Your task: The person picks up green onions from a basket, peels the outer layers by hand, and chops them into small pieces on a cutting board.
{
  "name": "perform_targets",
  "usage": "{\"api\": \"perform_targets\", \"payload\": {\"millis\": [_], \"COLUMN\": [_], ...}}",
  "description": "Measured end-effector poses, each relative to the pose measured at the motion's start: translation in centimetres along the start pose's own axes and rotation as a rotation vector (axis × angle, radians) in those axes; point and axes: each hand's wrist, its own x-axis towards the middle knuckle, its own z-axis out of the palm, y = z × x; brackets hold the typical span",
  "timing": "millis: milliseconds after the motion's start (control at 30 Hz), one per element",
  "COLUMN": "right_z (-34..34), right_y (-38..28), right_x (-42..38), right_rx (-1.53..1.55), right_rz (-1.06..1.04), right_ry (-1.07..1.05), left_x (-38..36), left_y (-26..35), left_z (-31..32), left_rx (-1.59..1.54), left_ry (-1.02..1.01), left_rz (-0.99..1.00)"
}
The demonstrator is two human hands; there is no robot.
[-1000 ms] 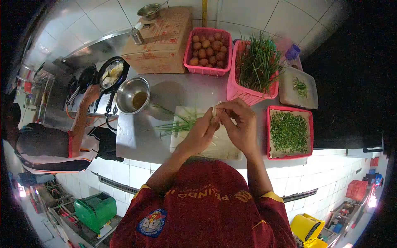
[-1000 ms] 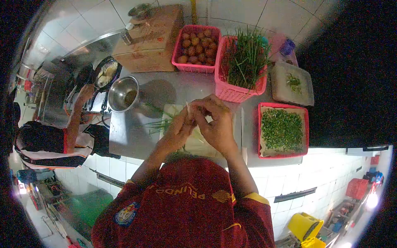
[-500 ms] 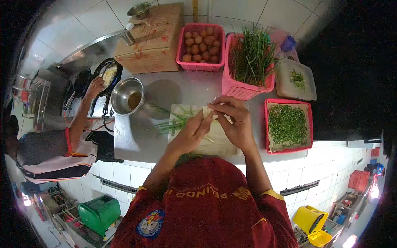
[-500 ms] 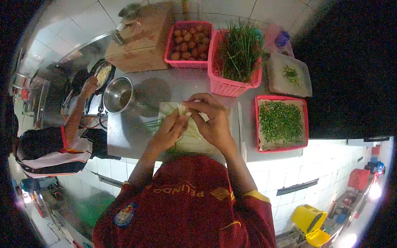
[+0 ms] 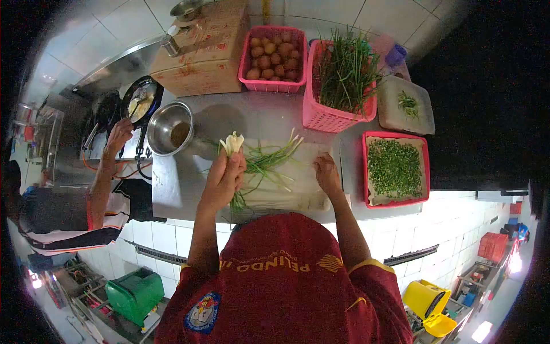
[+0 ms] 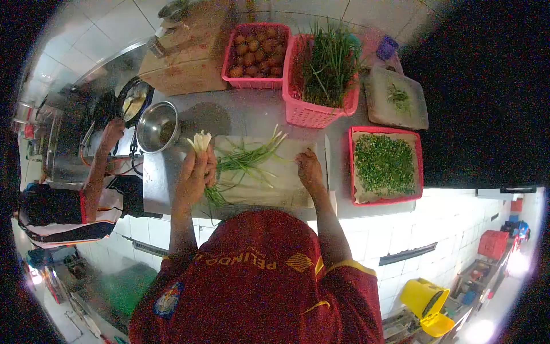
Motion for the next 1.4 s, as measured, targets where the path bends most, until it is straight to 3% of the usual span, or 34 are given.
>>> {"api": "perform_targets", "payload": {"millis": [167, 233, 433, 700, 900, 1100, 1200, 1267, 1333, 1400], "right_z": [-8.5, -12.7, -18.3, -14.7, -14.6, -12.5, -10.3, -8.9, -5.9, -0.4], "right_y": [-9.7, -15.0, -24.9, -25.8, -24.8, -24.1, -20.5, -15.5, -9.0, -3.4], "right_x": [3.5, 5.2, 8.5, 9.9, 9.4, 10.4, 11.3, 12.4, 11.3, 8.3], "right_rx": [0.098, 0.058, 0.397, 0.313, 0.238, 0.293, 0.595, 0.457, 0.072, 0.353], "right_rz": [0.058, -0.048, -0.27, -0.461, -0.537, -0.62, 0.01, 0.21, 0.274, 0.435], "right_ry": [-0.024, 0.06, -0.129, 0.099, 0.056, 0.154, 0.223, 0.188, -0.017, -0.019], "left_x": [0.2, 0.7, 1.8, 1.5, -0.6, 1.4, 1.6, 1.2, 0.4, -0.3], "left_y": [-0.7, -0.5, 0.9, 0.2, 3.4, 0.5, -0.4, -0.8, -1.0, -1.5], "left_z": [-0.2, 0.6, 3.1, 2.6, 2.8, 2.9, 1.8, 0.5, -1.1, -2.8], "left_rx": [-0.055, -0.049, -0.078, -0.354, 0.157, -0.218, -0.432, -0.385, -0.371, -0.396], "left_ry": [-0.028, -0.029, -0.139, -0.357, -0.335, -0.388, -0.279, -0.103, 0.04, 0.09], "left_rz": [0.049, 0.05, 0.079, -0.007, 0.027, 0.163, 0.112, 0.122, 0.137, 0.097]}}
